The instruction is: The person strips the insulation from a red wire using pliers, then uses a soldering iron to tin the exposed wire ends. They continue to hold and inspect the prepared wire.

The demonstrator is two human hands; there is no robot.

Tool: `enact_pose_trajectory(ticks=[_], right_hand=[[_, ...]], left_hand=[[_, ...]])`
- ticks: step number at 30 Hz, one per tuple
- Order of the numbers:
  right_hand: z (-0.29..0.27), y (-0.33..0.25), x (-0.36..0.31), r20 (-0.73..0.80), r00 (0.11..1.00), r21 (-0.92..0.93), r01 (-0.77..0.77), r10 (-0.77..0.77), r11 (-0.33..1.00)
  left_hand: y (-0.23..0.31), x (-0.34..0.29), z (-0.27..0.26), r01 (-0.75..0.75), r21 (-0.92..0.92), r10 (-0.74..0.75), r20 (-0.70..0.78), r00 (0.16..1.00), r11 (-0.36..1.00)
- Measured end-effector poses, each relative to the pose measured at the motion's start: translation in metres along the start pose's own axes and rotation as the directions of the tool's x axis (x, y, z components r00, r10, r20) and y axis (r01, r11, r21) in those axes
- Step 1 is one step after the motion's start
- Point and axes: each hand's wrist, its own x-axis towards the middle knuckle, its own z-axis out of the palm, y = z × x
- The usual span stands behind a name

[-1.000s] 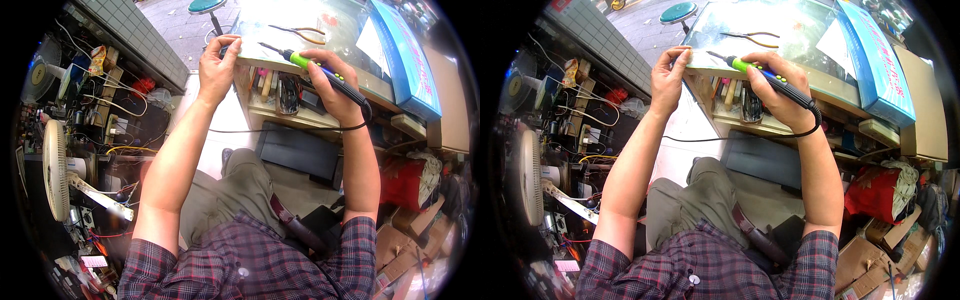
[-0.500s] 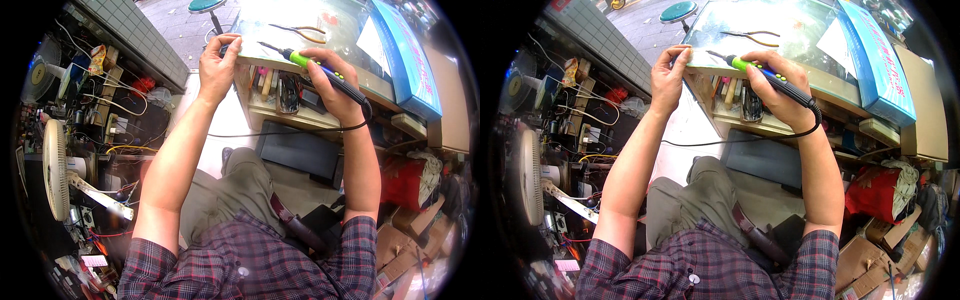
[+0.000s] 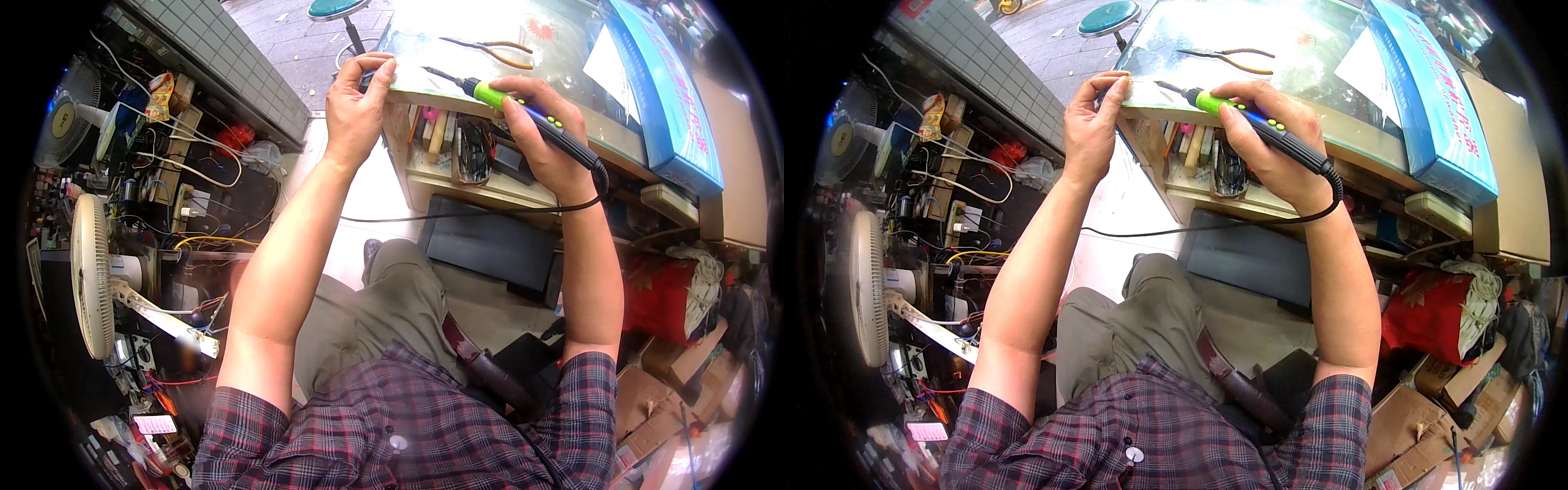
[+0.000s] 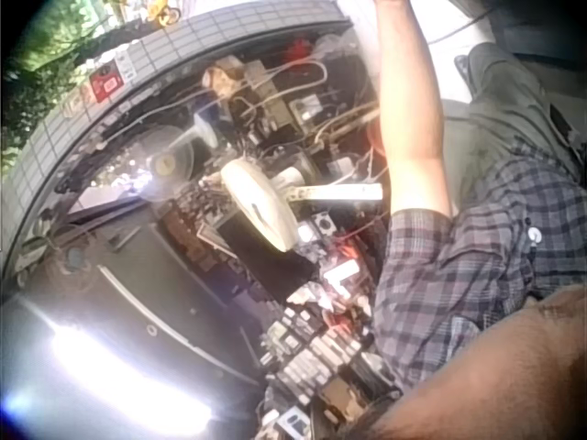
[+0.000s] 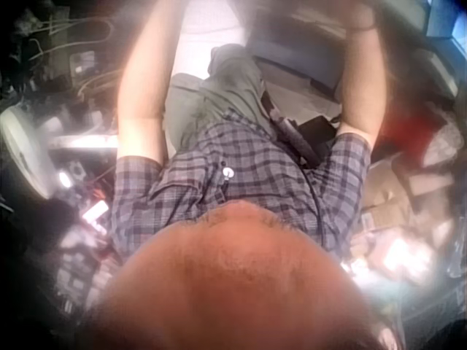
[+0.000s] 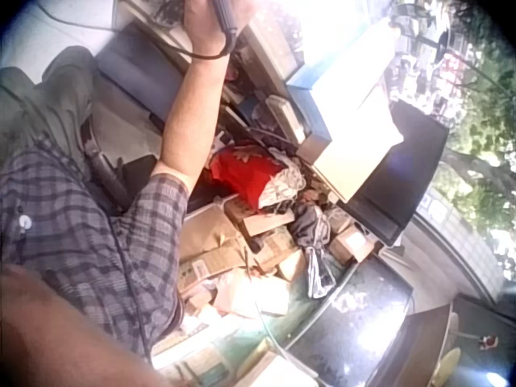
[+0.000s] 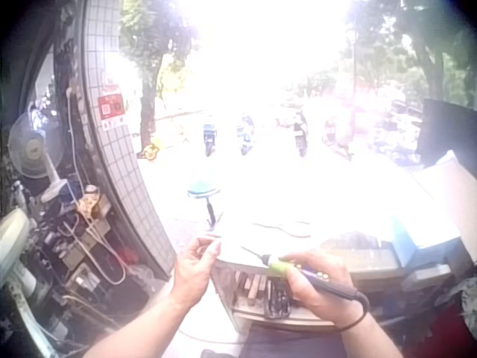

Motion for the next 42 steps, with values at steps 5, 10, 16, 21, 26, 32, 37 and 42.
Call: enact_pose_trajectory(ticks=[5,10,16,21,26,32,37,42], right_hand=[[-0.0007,-0.0028,-0.0002,0.008,1.0,0.001,-0.026,0.026,1.0],[-0.0014,0.0016,-0.0009,-0.003,1.0,-0.032,0.01,-0.01,0.999],[-0.0017,-0.0018,-0.0008,0.013,0.999,-0.008,-0.042,0.042,0.999],[0.0001,0.0003,-0.0012,-0.005,1.0,0.002,-0.014,0.014,1.0],[-0.001,-0.0005,-0.0012,0.003,1.0,-0.005,-0.014,0.014,1.0],[-0.0002,0.002,-0.0018,0.005,1.0,0.014,-0.016,0.015,1.0],[-0.0016,0.0004,-0.0019,0.007,0.999,0.003,-0.048,0.048,0.999],[-0.0018,-0.0001,-0.0012,0.003,0.999,0.012,-0.037,0.037,0.999]], left_hand=[[-0.0002,0.0002,-0.0007,0.007,-0.018,-0.007,0.0,1.0,1.0],[0.0025,-0.0009,-0.0001,0.006,0.023,-0.006,0.008,1.0,1.0],[0.0024,-0.0006,0.0014,0.0,0.019,0.0,-0.013,1.0,1.0],[0.0025,-0.0005,0.0017,-0.01,0.028,0.011,-0.013,1.0,1.0],[0.0013,-0.0002,0.0022,-0.019,0.041,0.02,-0.017,1.0,0.999],[-0.0022,-0.0002,0.0014,-0.041,0.057,0.042,-0.012,0.999,0.998],[-0.002,-0.0005,0.0018,-0.047,0.061,0.047,-0.007,0.999,0.997],[-0.0016,-0.0006,0.0012,-0.044,0.075,0.045,-0.009,0.999,0.996]])
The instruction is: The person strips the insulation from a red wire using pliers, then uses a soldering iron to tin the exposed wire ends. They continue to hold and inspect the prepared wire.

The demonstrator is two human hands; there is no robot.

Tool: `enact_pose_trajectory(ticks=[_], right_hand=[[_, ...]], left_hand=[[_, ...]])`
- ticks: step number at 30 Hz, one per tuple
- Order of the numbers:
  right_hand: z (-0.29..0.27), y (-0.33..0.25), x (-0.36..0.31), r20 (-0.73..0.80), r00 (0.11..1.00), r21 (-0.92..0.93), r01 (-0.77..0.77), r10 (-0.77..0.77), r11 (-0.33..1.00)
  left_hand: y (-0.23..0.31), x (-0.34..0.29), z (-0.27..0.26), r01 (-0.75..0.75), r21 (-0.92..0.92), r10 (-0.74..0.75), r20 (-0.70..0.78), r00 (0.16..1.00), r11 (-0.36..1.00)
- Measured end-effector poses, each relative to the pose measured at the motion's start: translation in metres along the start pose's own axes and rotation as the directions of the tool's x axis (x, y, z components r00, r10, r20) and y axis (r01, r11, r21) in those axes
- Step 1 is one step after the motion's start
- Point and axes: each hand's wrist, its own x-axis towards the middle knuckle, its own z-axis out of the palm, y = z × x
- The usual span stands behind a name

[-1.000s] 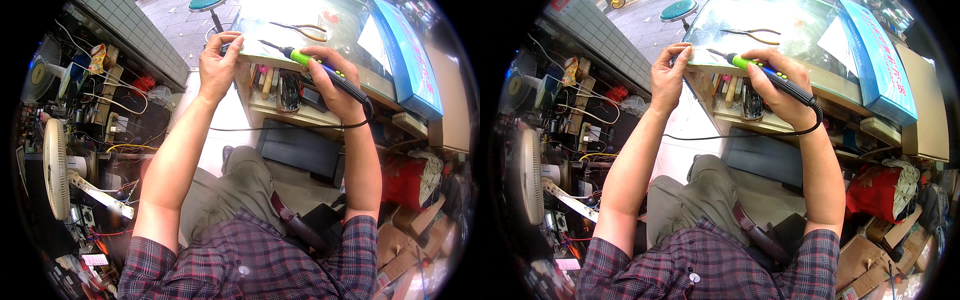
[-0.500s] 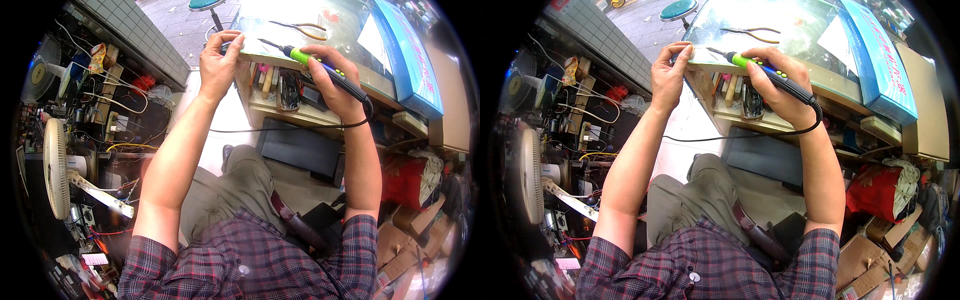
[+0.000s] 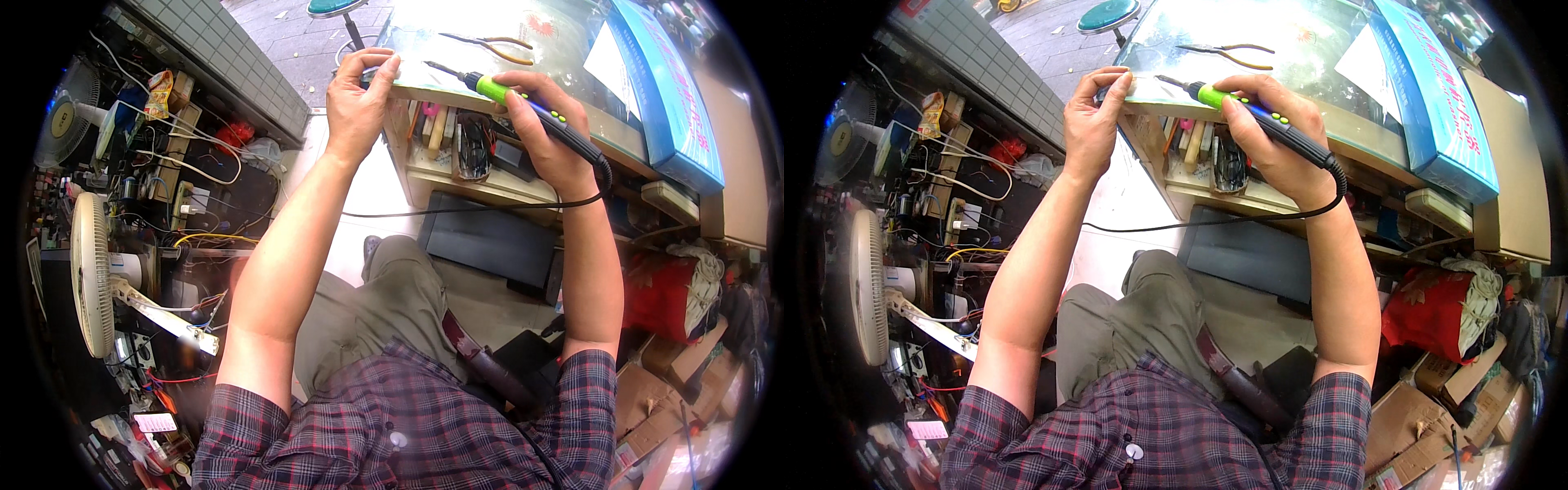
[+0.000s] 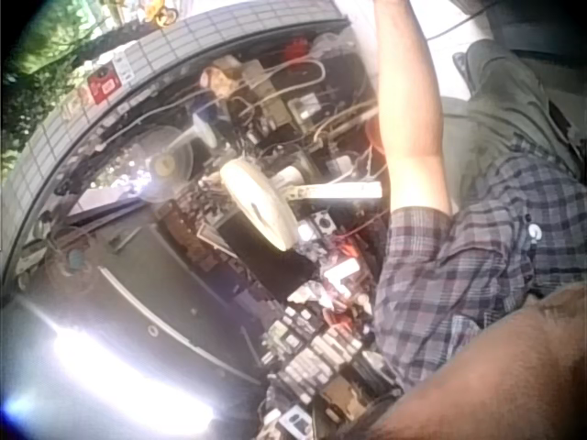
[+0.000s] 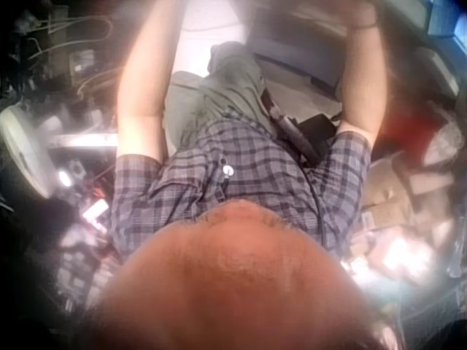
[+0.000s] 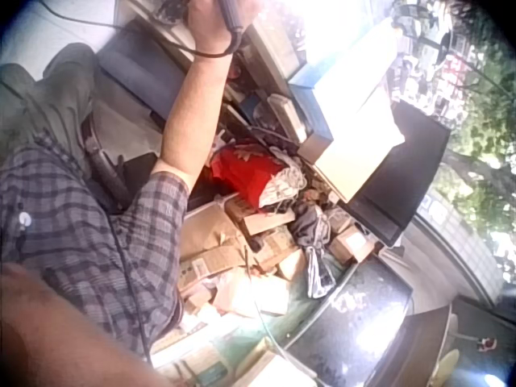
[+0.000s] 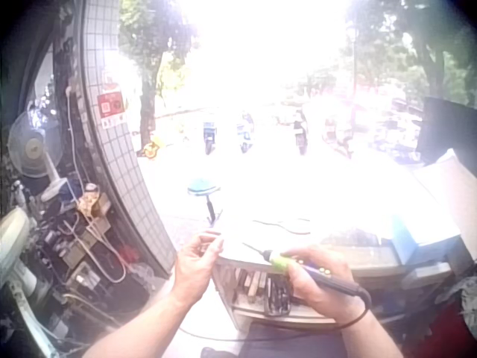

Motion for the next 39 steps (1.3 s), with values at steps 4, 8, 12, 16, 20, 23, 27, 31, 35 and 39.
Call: enact_pose_trajectory(ticks=[4,8,12,16,20,23,27,31,35,39], right_hand=[[-0.0004,0.001,-0.0003,-0.003,1.0,0.003,-0.008,0.008,1.0],[-0.0008,-0.0012,-0.0004,-0.001,1.0,-0.003,-0.017,0.017,1.0],[-0.0003,0.0,-0.0002,-0.006,1.0,-0.007,0.01,-0.01,1.0],[-0.0011,-0.0006,-0.0004,-0.002,1.0,-0.007,-0.008,0.008,1.0],[-0.0009,0.0003,-0.0002,-0.003,1.0,-0.015,0.011,-0.011,1.0],[-0.0019,-0.0009,-0.0001,0.003,1.0,-0.017,0.001,-0.001,1.0],[-0.0002,0.0035,-0.0008,-0.014,1.0,-0.001,0.02,-0.02,1.0],[-0.0015,0.0009,-0.001,0.005,1.0,0.018,-0.022,0.022,1.0],[-0.0009,0.0028,-0.0009,-0.007,1.0,0.0,-0.001,0.001,1.0],[-0.0023,-0.0012,-0.0009,0.001,1.0,0.004,-0.021,0.021,1.0]], left_hand=[[0.0037,-0.0009,0.0018,0.021,-0.036,-0.021,-0.003,1.0,0.999],[0.0007,0.0001,0.0008,-0.009,0.003,0.009,-0.004,1.0,1.0],[-0.0004,0.0003,0.0007,-0.011,0.0,0.011,-0.004,1.0,1.0],[0.0007,0.0,0.0014,-0.005,-0.002,0.005,-0.009,1.0,1.0],[0.0023,0.0,0.0019,-0.005,-0.017,0.005,-0.012,1.0,1.0],[0.0034,-0.0003,0.0022,0.002,-0.029,-0.003,-0.013,1.0,1.0],[0.0033,-0.0005,0.0016,0.005,-0.004,-0.005,-0.007,1.0,1.0],[0.0031,0.0002,0.0008,-0.014,0.029,0.015,-0.008,1.0,0.999],[0.0055,-0.0005,0.0017,-0.001,0.025,0.001,-0.015,1.0,1.0],[0.0057,-0.0003,0.0017,-0.007,0.032,0.008,-0.017,1.0,0.999]])
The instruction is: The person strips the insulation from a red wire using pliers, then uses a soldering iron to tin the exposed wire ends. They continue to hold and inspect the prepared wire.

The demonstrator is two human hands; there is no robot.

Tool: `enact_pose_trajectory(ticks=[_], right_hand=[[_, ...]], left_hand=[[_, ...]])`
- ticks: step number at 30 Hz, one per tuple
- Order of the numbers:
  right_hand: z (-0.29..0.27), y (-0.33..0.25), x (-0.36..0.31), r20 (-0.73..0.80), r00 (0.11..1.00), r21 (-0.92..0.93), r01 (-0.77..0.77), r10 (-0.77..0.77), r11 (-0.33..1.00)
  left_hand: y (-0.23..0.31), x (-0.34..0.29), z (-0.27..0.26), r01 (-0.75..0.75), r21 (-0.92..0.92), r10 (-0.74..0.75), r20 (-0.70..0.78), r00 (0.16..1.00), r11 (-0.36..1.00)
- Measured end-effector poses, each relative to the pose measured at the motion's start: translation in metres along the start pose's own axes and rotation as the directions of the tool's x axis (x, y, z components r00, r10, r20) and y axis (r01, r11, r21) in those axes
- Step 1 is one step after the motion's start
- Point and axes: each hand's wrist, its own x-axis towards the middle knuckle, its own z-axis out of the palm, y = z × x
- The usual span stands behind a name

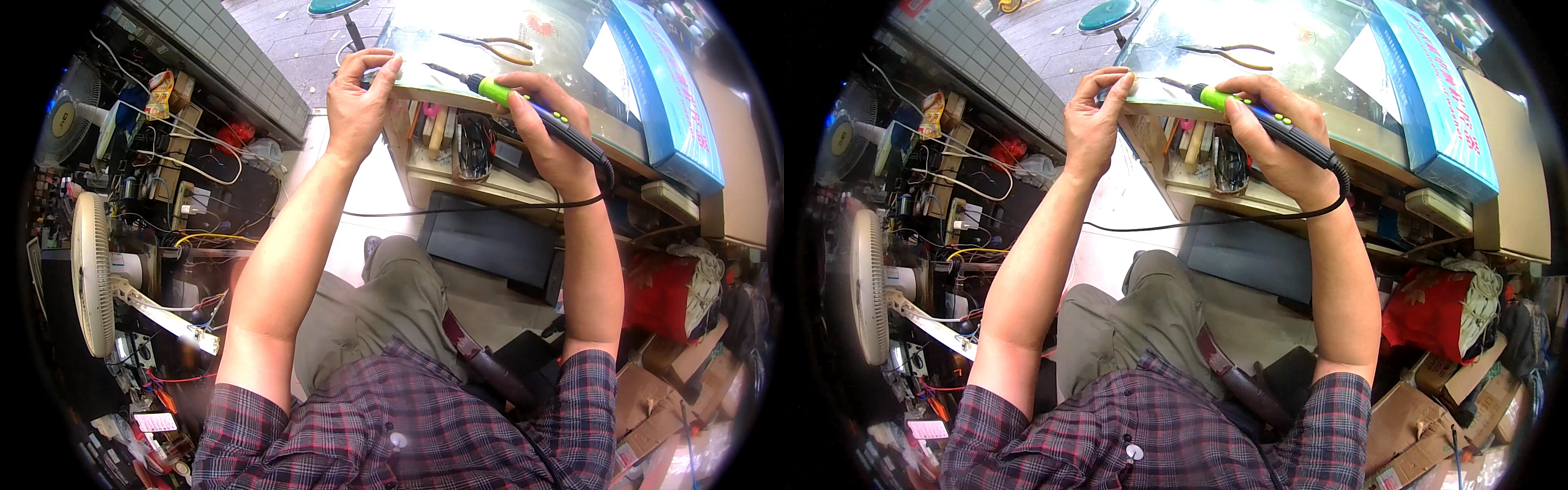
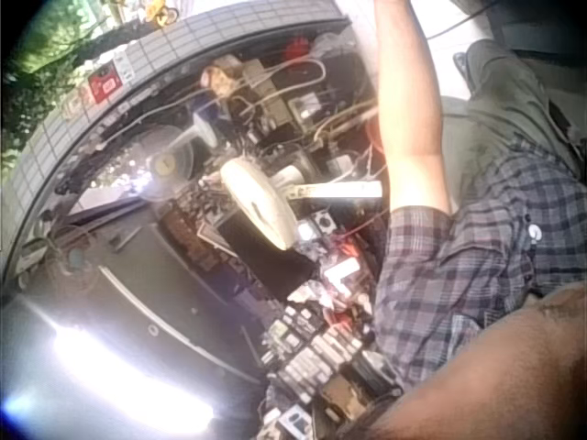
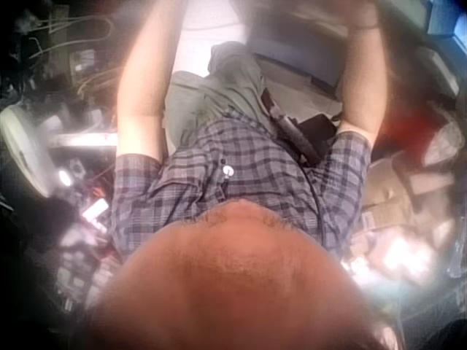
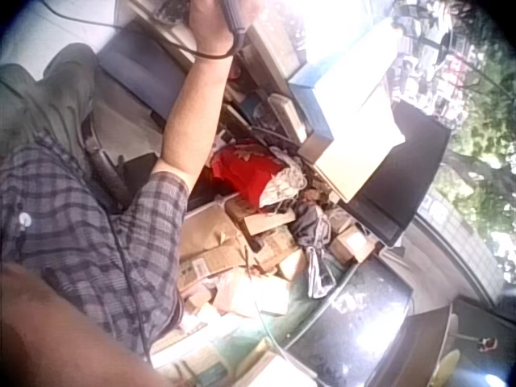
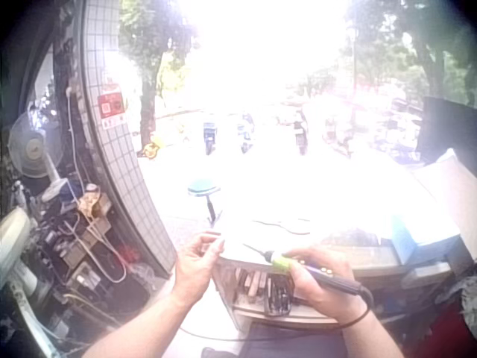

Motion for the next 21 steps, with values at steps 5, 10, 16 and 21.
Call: enact_pose_trajectory(ticks=[5,10,16,21], right_hand=[[0.0004,0.0009,0.0001,-0.011,1.0,0.001,0.011,-0.011,1.0],[0.0019,0.0004,0.0003,-0.02,0.999,0.015,0.025,-0.025,1.0],[0.0006,-0.0001,-0.0005,-0.005,1.0,0.004,0.003,-0.003,1.0],[0.0014,0.0034,0.0005,-0.023,0.998,-0.012,0.063,-0.063,0.998]], left_hand=[[0.0013,0.0001,0.0012,0.008,-0.024,-0.008,-0.004,1.0,1.0],[-0.0018,0.0006,0.0,0.0,-0.013,0.0,0.003,1.0,1.0],[-0.0031,0.0008,0.0,0.001,-0.015,-0.001,0.006,1.0,1.0],[-0.0029,-0.0001,-0.0006,0.0,-0.001,0.0,0.009,1.0,1.0]])
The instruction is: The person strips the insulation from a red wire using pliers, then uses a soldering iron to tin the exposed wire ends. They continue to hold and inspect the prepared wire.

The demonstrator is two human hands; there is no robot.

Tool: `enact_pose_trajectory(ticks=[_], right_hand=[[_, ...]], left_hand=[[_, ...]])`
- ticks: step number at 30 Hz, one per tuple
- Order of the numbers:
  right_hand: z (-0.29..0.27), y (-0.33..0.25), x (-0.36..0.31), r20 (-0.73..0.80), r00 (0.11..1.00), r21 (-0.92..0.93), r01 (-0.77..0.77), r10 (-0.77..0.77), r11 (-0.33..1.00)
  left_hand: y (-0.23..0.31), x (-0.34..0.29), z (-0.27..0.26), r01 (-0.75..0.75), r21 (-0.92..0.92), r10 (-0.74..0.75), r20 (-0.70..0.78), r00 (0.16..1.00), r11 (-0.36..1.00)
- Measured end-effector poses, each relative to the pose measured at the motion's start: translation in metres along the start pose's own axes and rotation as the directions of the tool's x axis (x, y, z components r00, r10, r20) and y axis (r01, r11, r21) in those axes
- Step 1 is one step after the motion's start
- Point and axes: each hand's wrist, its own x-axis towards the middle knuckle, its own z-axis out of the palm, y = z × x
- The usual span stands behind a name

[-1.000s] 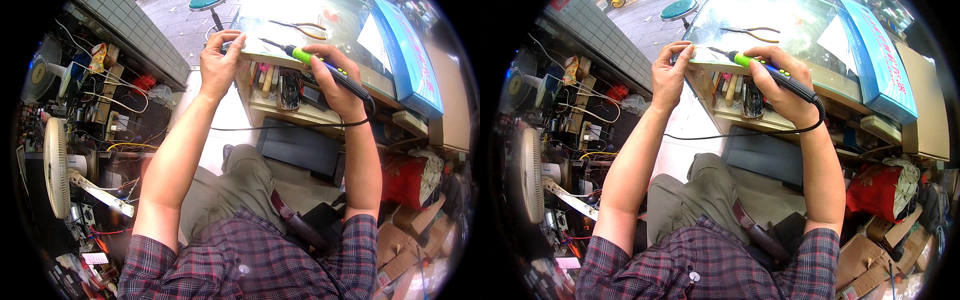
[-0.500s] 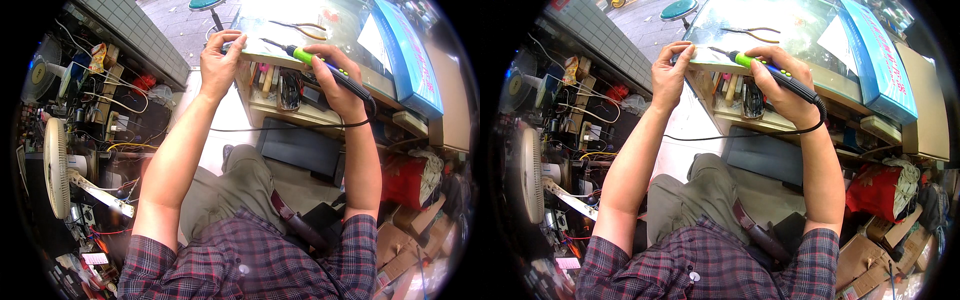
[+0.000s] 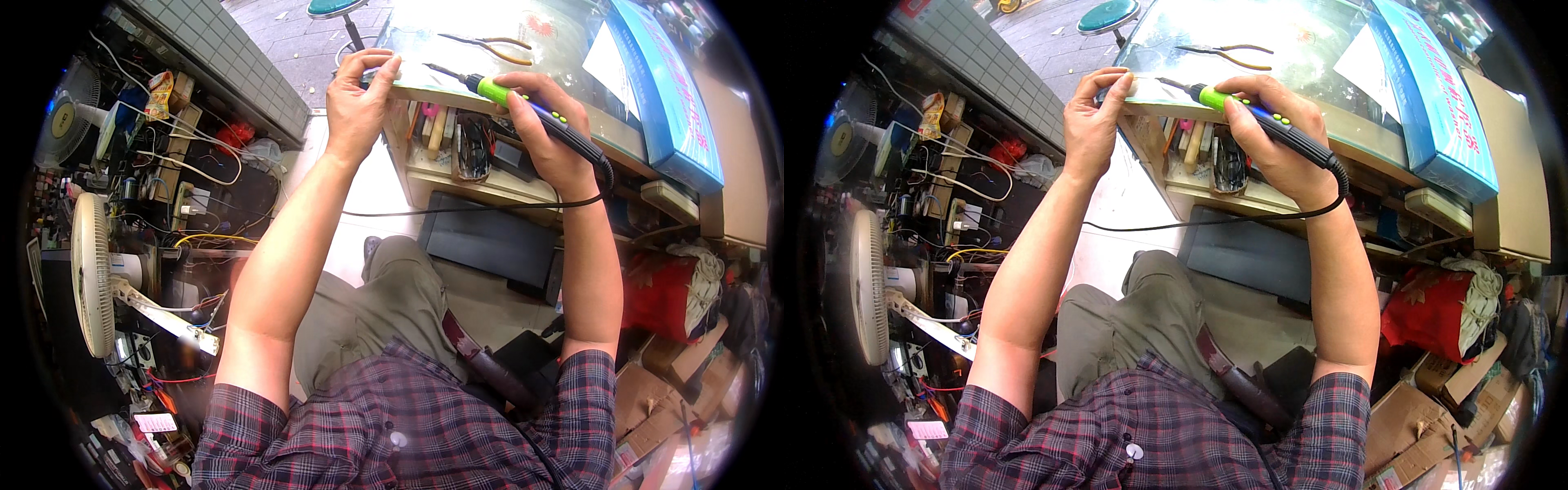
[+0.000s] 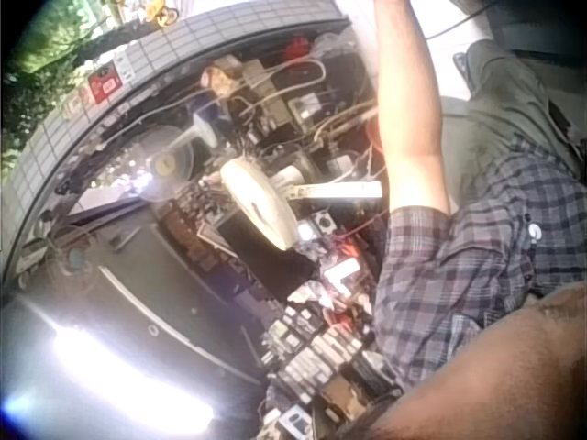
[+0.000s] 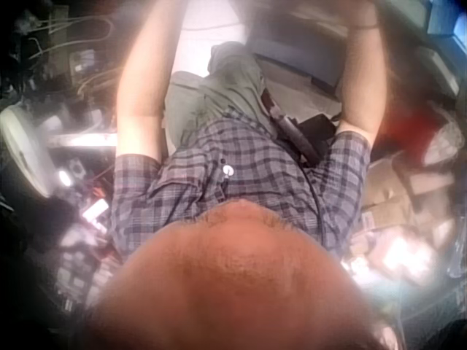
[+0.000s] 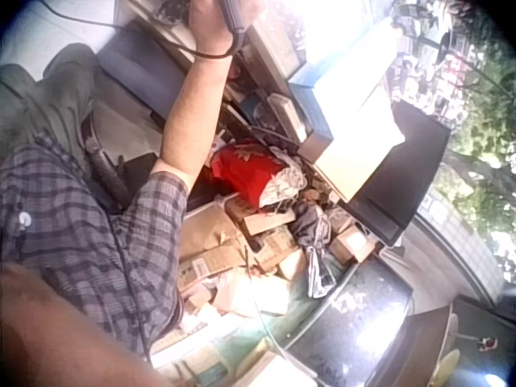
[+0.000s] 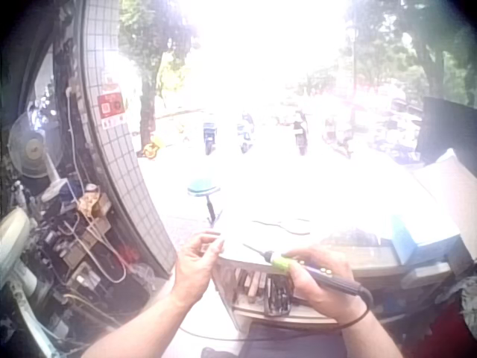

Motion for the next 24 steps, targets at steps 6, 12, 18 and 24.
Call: enact_pose_trajectory(ticks=[6,12,18,24], right_hand=[[0.0,-0.002,0.0,0.004,1.0,-0.001,-0.021,0.021,1.0],[0.0,-0.001,0.0,0.004,0.999,0.018,-0.035,0.035,0.999],[-0.001,-0.002,0.0,0.013,0.999,0.01,-0.035,0.035,0.999],[-0.002,-0.002,0.0,0.018,0.999,0.0,-0.034,0.034,0.999]], left_hand=[[0.004,0.0,0.001,0.026,-0.032,-0.026,-0.005,1.0,0.999],[0.007,0.001,0.003,0.046,-0.045,-0.047,-0.01,0.999,0.998],[0.005,0.002,0.002,0.014,0.003,-0.014,-0.007,1.0,1.0],[0.004,0.003,0.001,-0.005,0.027,0.005,-0.005,1.0,1.0]])
